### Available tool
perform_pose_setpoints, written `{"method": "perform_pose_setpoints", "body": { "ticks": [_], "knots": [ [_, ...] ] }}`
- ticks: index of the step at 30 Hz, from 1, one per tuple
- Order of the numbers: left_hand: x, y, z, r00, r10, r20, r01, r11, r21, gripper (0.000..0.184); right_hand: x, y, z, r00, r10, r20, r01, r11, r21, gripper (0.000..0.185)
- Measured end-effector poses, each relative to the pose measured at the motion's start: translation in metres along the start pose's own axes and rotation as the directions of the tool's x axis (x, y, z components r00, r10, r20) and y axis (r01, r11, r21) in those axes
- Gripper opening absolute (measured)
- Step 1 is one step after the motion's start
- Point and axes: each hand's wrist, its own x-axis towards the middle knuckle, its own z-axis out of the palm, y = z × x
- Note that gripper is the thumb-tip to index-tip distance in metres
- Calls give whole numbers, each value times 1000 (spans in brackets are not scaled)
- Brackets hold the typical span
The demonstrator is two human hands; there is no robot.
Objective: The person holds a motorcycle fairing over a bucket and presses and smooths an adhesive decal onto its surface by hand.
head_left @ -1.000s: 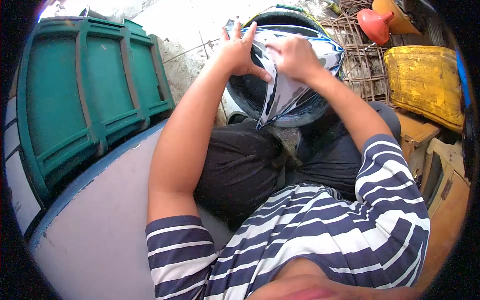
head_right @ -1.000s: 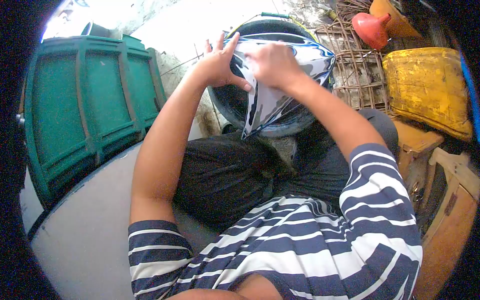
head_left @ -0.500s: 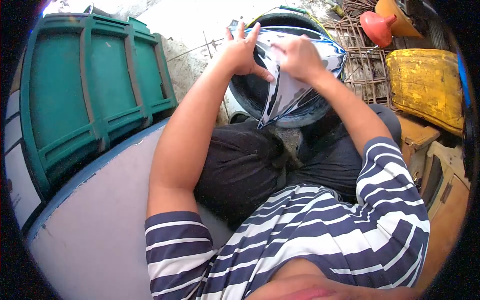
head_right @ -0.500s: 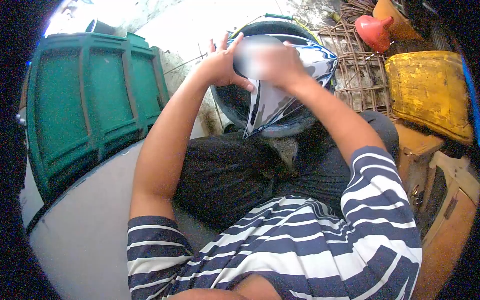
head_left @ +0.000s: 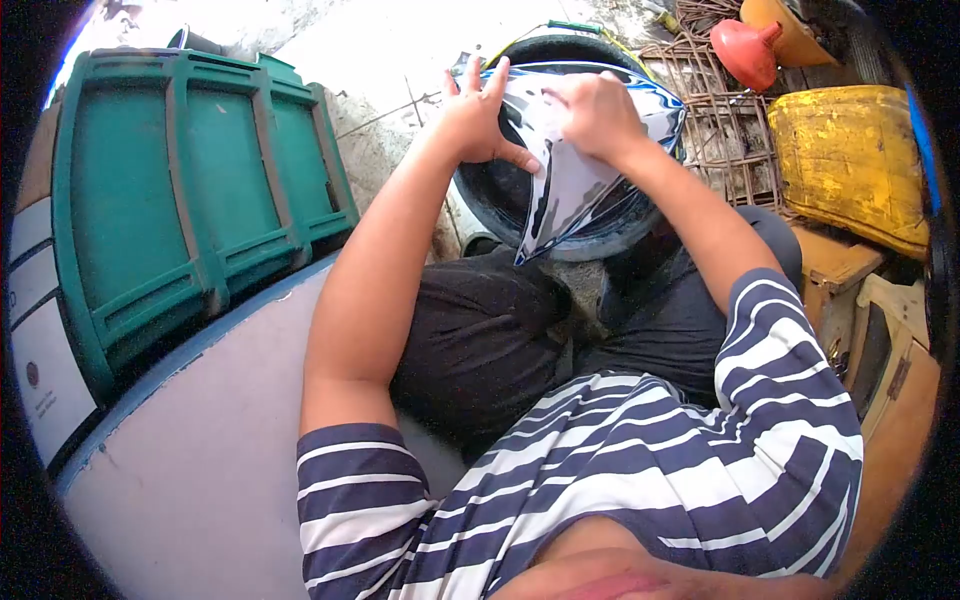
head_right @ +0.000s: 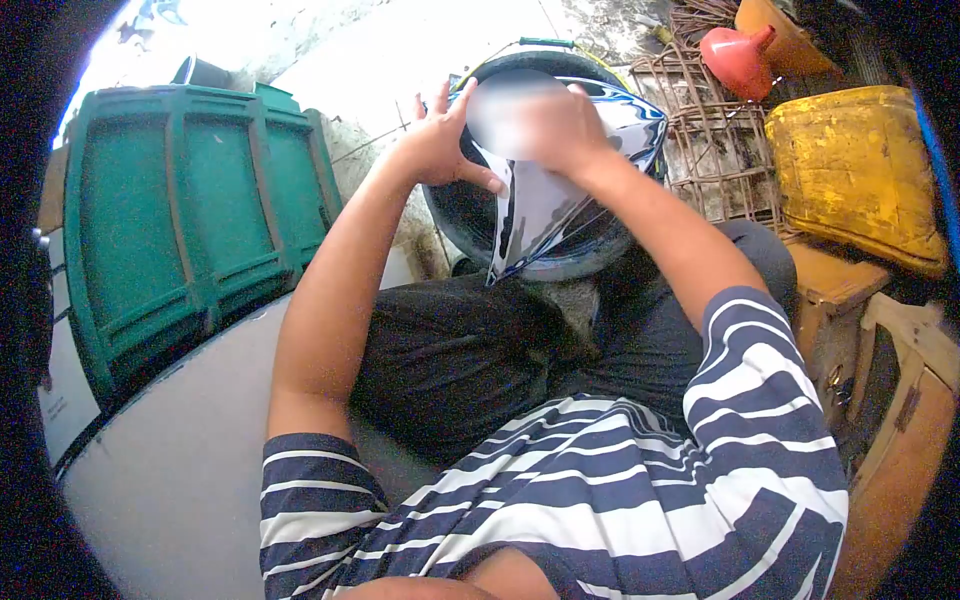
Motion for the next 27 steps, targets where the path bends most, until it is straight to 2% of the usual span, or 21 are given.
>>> {"method": "perform_pose_setpoints", "body": {
  "ticks": [3, 4, 7, 12, 16, 20, 23, 24, 27],
  "knots": [
    [3, 2, -2, 1000, 16, 9, -16, 999, 29, 171, -10, -19, 9, 984, -172, -48, 171, 985, -33, 21],
    [4, 3, -3, 1000, 5, 21, -6, 999, 32, 172, -9, -12, 8, 995, -104, 4, 104, 995, 10, 22],
    [2, 3, -4, 999, -42, 24, 42, 999, -7, 169, 0, 10, 3, 999, 39, -3, -39, 999, 24, 23],
    [3, 2, -3, 999, -44, 3, 44, 999, 4, 168, -11, -14, 9, 994, -101, -31, 103, 994, 44, 23],
    [1, 1, 1, 999, -46, -20, 47, 996, 79, 169, -2, 10, 1, 998, 53, -46, -49, 995, 84, 22],
    [4, -1, 4, 999, -8, -38, 11, 998, 57, 168, -17, -19, 7, 1000, -24, 9, 23, 993, 114, 26],
    [3, -2, 6, 997, -10, -71, 14, 998, 61, 168, -10, -3, -9, 997, 67, 35, -70, 993, 90, 26],
    [1, -1, 3, 999, -21, -41, 23, 999, 34, 167, -4, 5, -8, 995, 99, -2, -99, 992, 79, 27],
    [3, 3, -6, 999, -34, 4, 34, 999, -17, 166, -12, -1, -4, 993, 68, 96, -75, 995, 66, 28]
  ]
}}
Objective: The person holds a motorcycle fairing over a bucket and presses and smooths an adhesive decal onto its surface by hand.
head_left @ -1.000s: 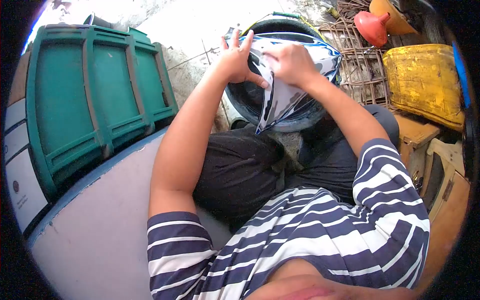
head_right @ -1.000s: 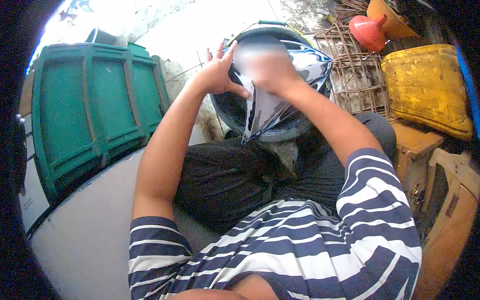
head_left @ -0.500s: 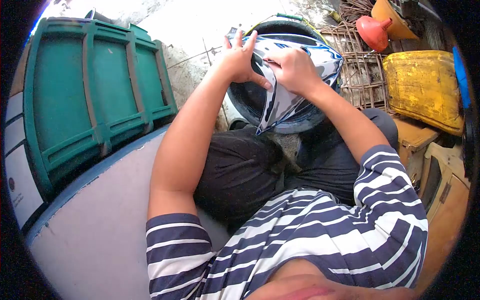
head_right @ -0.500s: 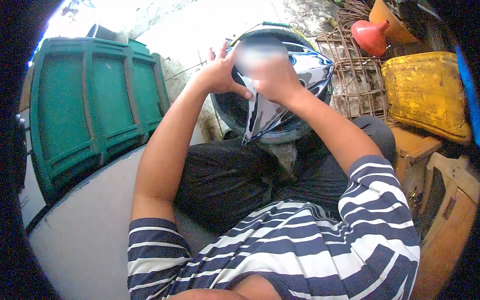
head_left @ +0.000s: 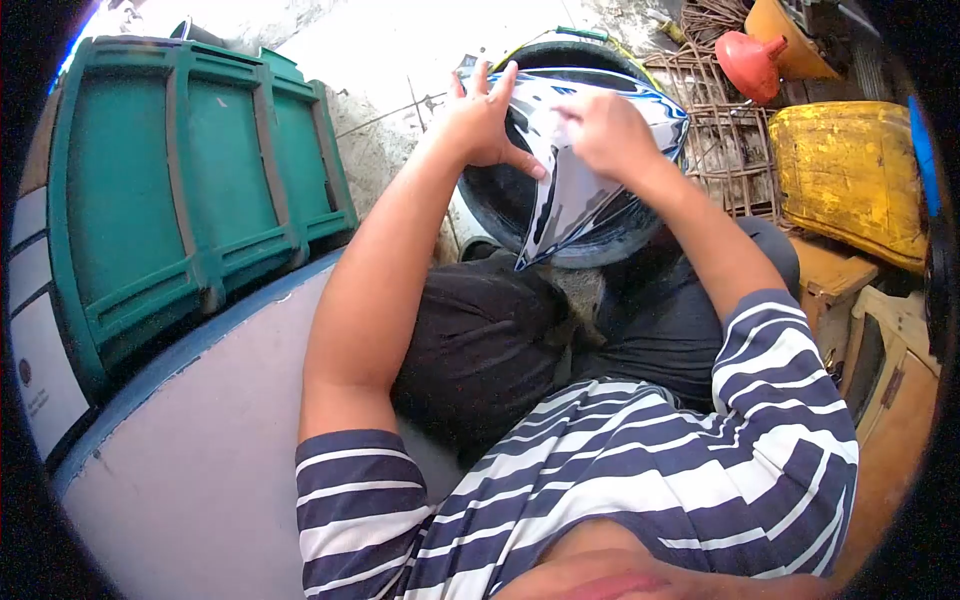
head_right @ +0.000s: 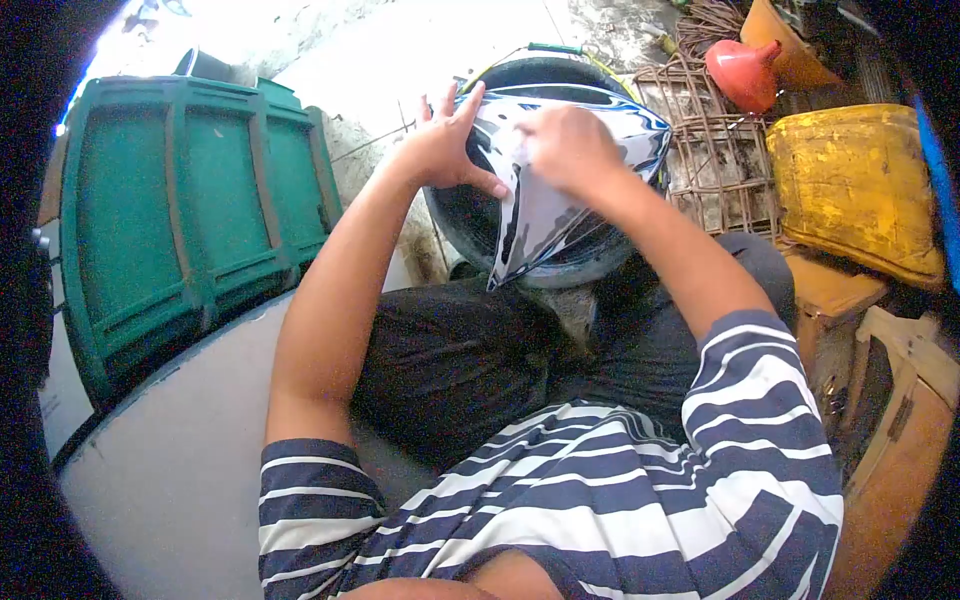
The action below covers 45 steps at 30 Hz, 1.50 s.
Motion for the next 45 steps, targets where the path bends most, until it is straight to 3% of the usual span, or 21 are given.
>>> {"method": "perform_pose_setpoints", "body": {
  "ticks": [1, 4, 5, 6, 8, 10, 11, 14, 15, 18, 19, 22, 23, 24, 26, 29, 32, 36, 40, 44, 45],
  "knots": [
    [1, -1, 2, 1000, 3, -3, -3, 1000, 3, 167, -2, -15, -3, 985, 66, 163, -58, 997, -52, 31],
    [0, -3, 5, 999, 4, -37, -3, 1000, 27, 167, -14, -40, -21, 975, 96, 201, -60, 982, -178, 35],
    [-2, -2, 6, 999, 5, -50, -3, 999, 38, 168, -8, -25, -16, 950, 212, 231, -159, 961, -228, 38],
    [-3, -2, 7, 999, 0, -44, 2, 999, 32, 168, -10, -18, -17, 995, 77, 63, -63, 978, -199, 26],
    [-2, -2, 5, 999, -4, -40, 5, 1000, 21, 168, -6, -10, -19, 972, 139, 191, -83, 957, -277, 28],
    [-2, -1, 1, 1000, 14, -27, -13, 1000, 9, 168, -18, -24, -2, 996, -65, 67, 68, 997, -40, 29],
    [-2, -1, 0, 1000, 14, -19, -14, 1000, 0, 168, -21, -30, 0, 993, -117, 6, 117, 982, -147, 32],
    [-1, -4, 6, 1000, -2, -3, 2, 998, -55, 165, -6, -7, -7, 982, 79, 170, -30, 961, -276, 34],
    [-2, -2, 5, 1000, -13, 2, 13, 999, -53, 165, -4, -13, -19, 986, 86, 140, -36, 946, -322, 35],
    [-1, 1, -1, 1000, 23, -9, -23, 1000, 4, 167, -6, -39, -25, 945, 107, 310, -29, 969, -247, 37],
    [-1, -1, 0, 999, 39, -10, -39, 999, 31, 168, -12, -34, -4, 992, -63, 113, 82, 982, -170, 38],
    [2, -4, 3, 998, 65, -12, -65, 997, -28, 168, -7, -17, -5, 979, 69, 192, -10, 956, -293, 39],
    [0, -1, 0, 1000, -4, 26, 5, 1000, -25, 166, -1, -14, -13, 976, 129, 177, -73, 953, -293, 37],
    [-3, 1, -2, 999, -11, 43, 12, 1000, -19, 166, 5, -8, -14, 987, 98, 124, -56, 951, -303, 37],
    [-3, 5, -9, 998, -19, 56, 19, 1000, -6, 166, 0, -12, -6, 968, 145, 207, -77, 950, -302, 36],
    [1, -2, 0, 999, 43, -17, -43, 999, 9, 168, -18, -35, -6, 996, -90, 26, 93, 986, -136, 28],
    [-4, 2, 0, 1000, 17, 1, -17, 1000, -12, 168, 1, -14, -14, 966, 171, 196, -126, 966, -224, 29],
    [1, 2, -2, 1000, -14, 28, 14, 1000, 15, 167, -16, -22, -7, 994, -8, 106, 23, 990, -141, 32],
    [-1, 0, 2, 1000, 18, 13, -18, 1000, 11, 168, -5, -23, -6, 990, 6, 144, 27, 974, -226, 33],
    [-1, 0, -1, 1000, 13, 9, -13, 1000, 26, 168, -10, -26, -6, 991, 43, 130, -21, 987, -161, 31],
    [-1, 2, -2, 1000, 4, 13, -4, 999, 36, 168, -15, -23, -5, 995, -28, 92, 41, 989, -143, 31]
  ]
}}
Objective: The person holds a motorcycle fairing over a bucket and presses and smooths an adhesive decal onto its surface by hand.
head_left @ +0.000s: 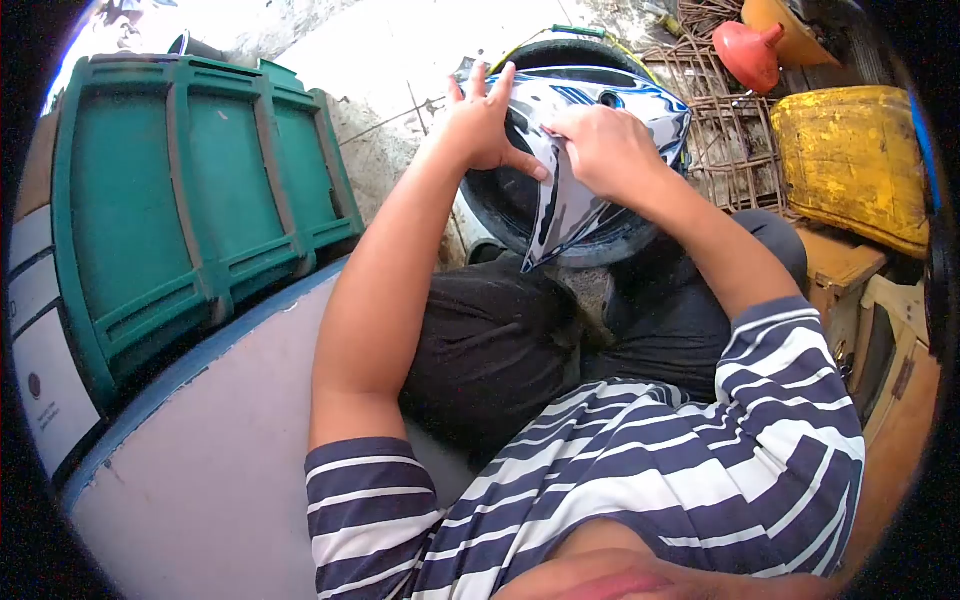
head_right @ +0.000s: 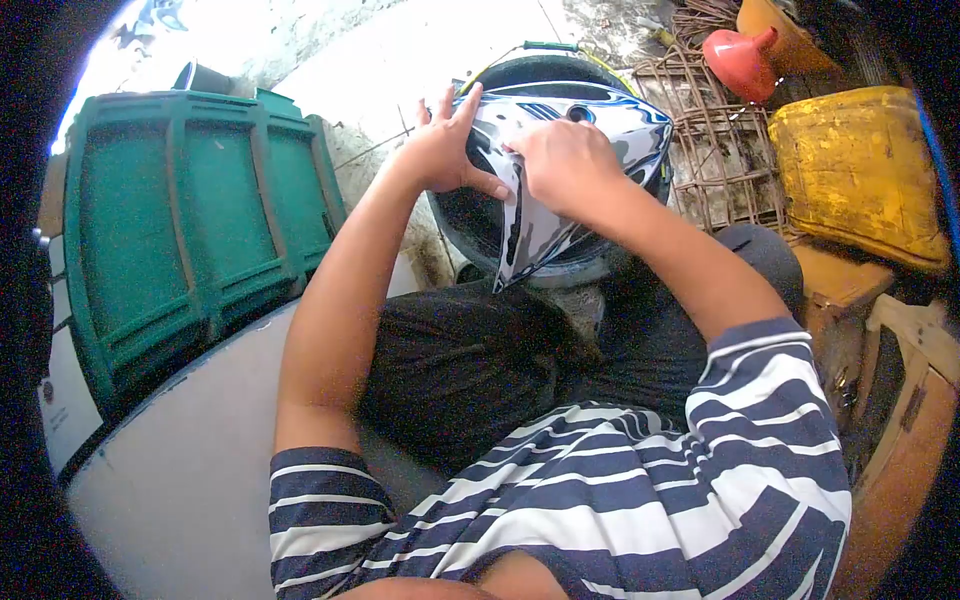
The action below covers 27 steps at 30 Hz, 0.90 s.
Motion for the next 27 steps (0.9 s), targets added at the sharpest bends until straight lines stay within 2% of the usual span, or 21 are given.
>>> {"method": "perform_pose_setpoints", "body": {
  "ticks": [3, 5, 11, 12, 16, 19, 20, 24, 27],
  "knots": [
    [-1, 1, 3, 1000, -3, 0, 3, 1000, -5, 167, 5, 4, 10, 997, -32, -66, 32, 999, 1, 32],
    [0, -2, 4, 998, 41, -38, -41, 999, 11, 170, 11, 5, 8, 999, -15, -31, 15, 1000, 4, 32],
    [-1, 2, -1, 999, -24, 22, 24, 1000, -2, 167, -2, -8, -12, 998, 48, 38, -51, 995, 84, 31],
    [2, -3, 4, 1000, 9, -14, -10, 999, -37, 167, 3, 0, -2, 1000, 17, 5, -18, 999, 47, 30],
    [1, -2, 2, 1000, 1, 6, -1, 999, -47, 166, 18, 4, 2, 1000, -2, -14, 2, 999, 36, 29],
    [-2, 0, 4, 999, 9, -47, -8, 1000, 16, 170, 0, 0, 0, 999, 30, 34, -35, 991, 129, 30],
    [-2, -1, 6, 998, 19, -59, -18, 999, 28, 170, -6, -1, 3, 997, 8, -79, 1, 993, 116, 29],
    [0, -3, 4, 999, 29, -40, -31, 999, -40, 168, 12, 5, 3, 997, -43, -60, 38, 995, -92, 29],
    [1, -5, 7, 999, 24, -48, -26, 998, -54, 167, 23, 13, 11, 999, -6, -48, 6, 1000, -12, 29]
  ]
}}
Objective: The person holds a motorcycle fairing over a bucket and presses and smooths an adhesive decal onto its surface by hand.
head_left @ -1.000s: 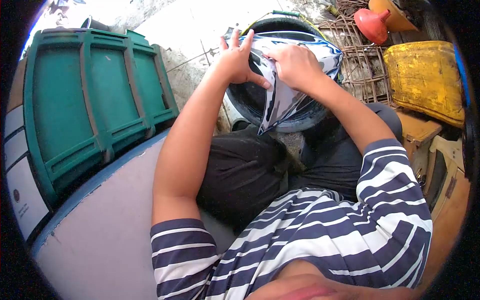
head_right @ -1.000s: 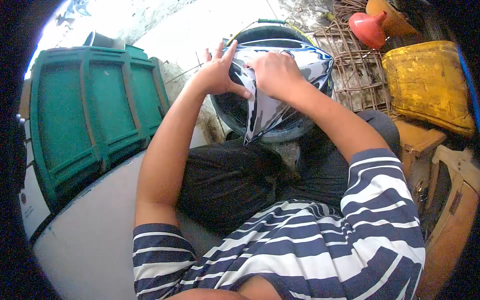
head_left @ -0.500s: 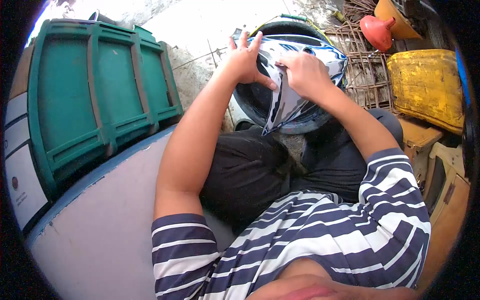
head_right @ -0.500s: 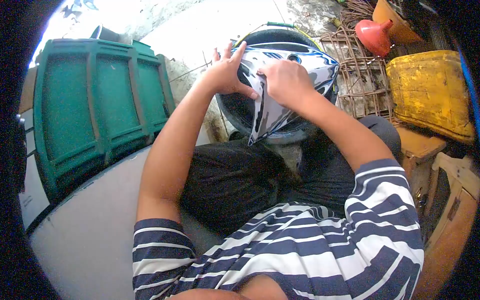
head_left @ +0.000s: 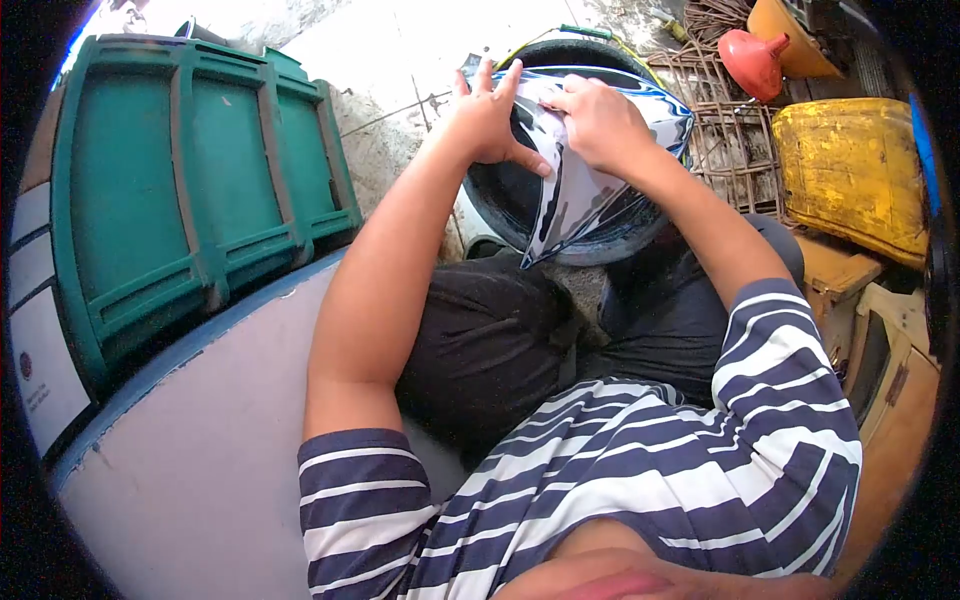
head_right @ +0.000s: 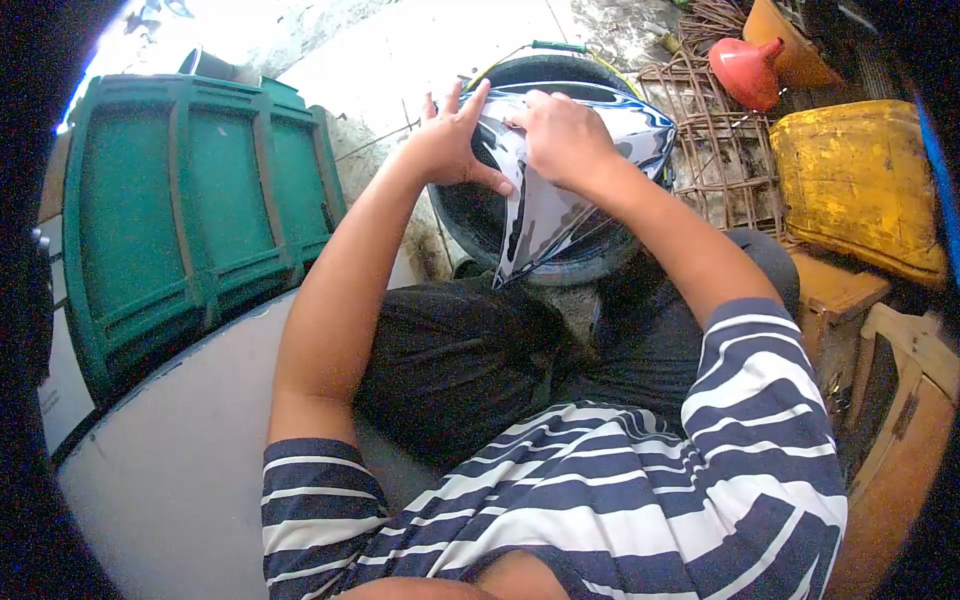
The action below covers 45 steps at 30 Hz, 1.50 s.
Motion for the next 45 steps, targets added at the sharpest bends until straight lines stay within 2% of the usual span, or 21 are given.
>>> {"method": "perform_pose_setpoints", "body": {
  "ticks": [1, 4, 8, 9, 12, 13, 16, 17, 19, 20, 22, 23, 27, 31, 34, 35, 39, 40, 42, 44, 45],
  "knots": [
    [-1, 2, 0, 1000, -1, -15, 2, 1000, 21, 167, -2, 1, -2, 996, 21, 84, -24, 999, 41, 29],
    [-2, 4, -2, 1000, -10, -23, 11, 999, 45, 168, -28, -19, -26, 987, 56, 148, -60, 998, 28, 31],
    [-1, 2, 0, 1000, 8, -29, -7, 999, 34, 169, -24, -15, -22, 997, 20, 68, -16, 999, -50, 28],
    [-1, 2, 1, 1000, 6, -21, -5, 999, 38, 169, -18, -6, -15, 1000, 7, -4, -6, 996, 86, 25],
    [1, 2, -2, 1000, 3, -8, -2, 998, 62, 169, -11, 2, -10, 995, -55, -82, 69, 982, 177, 22],
    [0, 3, -2, 1000, 0, -3, 0, 997, 72, 169, -12, -1, -11, 993, -94, -76, 111, 961, 253, 20],
    [-1, 3, -1, 1000, -15, 8, 14, 996, 85, 170, -12, 1, -9, 985, -125, -122, 144, 978, 153, 20],
    [0, 3, -2, 1000, -16, 8, 15, 996, 83, 170, -7, 4, -11, 997, -17, -74, 30, 984, 178, 19],
    [-1, 5, -3, 999, -22, 25, 21, 998, 61, 169, 2, 18, -6, 997, -37, -72, 50, 981, 187, 20],
    [-1, 6, -5, 999, -28, 41, 27, 999, 44, 168, 4, 22, -5, 997, -53, -52, 62, 980, 189, 20],
    [0, 4, -6, 999, -31, 39, 30, 999, 34, 168, -1, 13, -14, 979, -199, -36, 201, 949, 245, 20],
    [0, 3, -4, 999, -27, 24, 26, 999, 39, 168, -4, 8, -19, 984, -179, 0, 174, 957, 231, 19],
    [0, 3, -5, 999, -5, 38, 5, 1000, 4, 168, 10, 23, -3, 994, -93, -62, 105, 970, 217, 20],
    [0, 3, -3, 999, -7, 31, 5, 999, 45, 167, 3, 18, -8, 979, -205, -5, 200, 947, 252, 24],
    [1, 3, -2, 999, -9, 35, 9, 1000, 19, 166, 11, 23, -16, 983, -176, 44, 160, 954, 252, 21],
    [2, 2, -3, 999, 6, 32, -6, 1000, 2, 166, 14, 29, -12, 984, -176, 5, 171, 961, 220, 19],
    [-1, 3, -2, 1000, -7, 4, 7, 1000, -5, 165, 11, 26, -13, 973, -222, 59, 193, 930, 312, 23],
    [-1, 3, -2, 1000, -14, -5, 14, 1000, 0, 165, 7, 20, -22, 974, -201, 108, 163, 944, 287, 24],
    [0, 3, -3, 1000, -21, 10, 21, 1000, 19, 167, 14, 30, -17, 969, -237, 77, 213, 947, 239, 25],
    [0, 4, -4, 1000, -13, 15, 12, 999, 50, 170, 19, 38, -4, 993, -109, 41, 94, 955, 282, 27],
    [-1, 6, -2, 1000, -24, 12, 23, 998, 59, 170, 18, 35, -7, 993, -114, 37, 97, 947, 306, 28]
  ]
}}
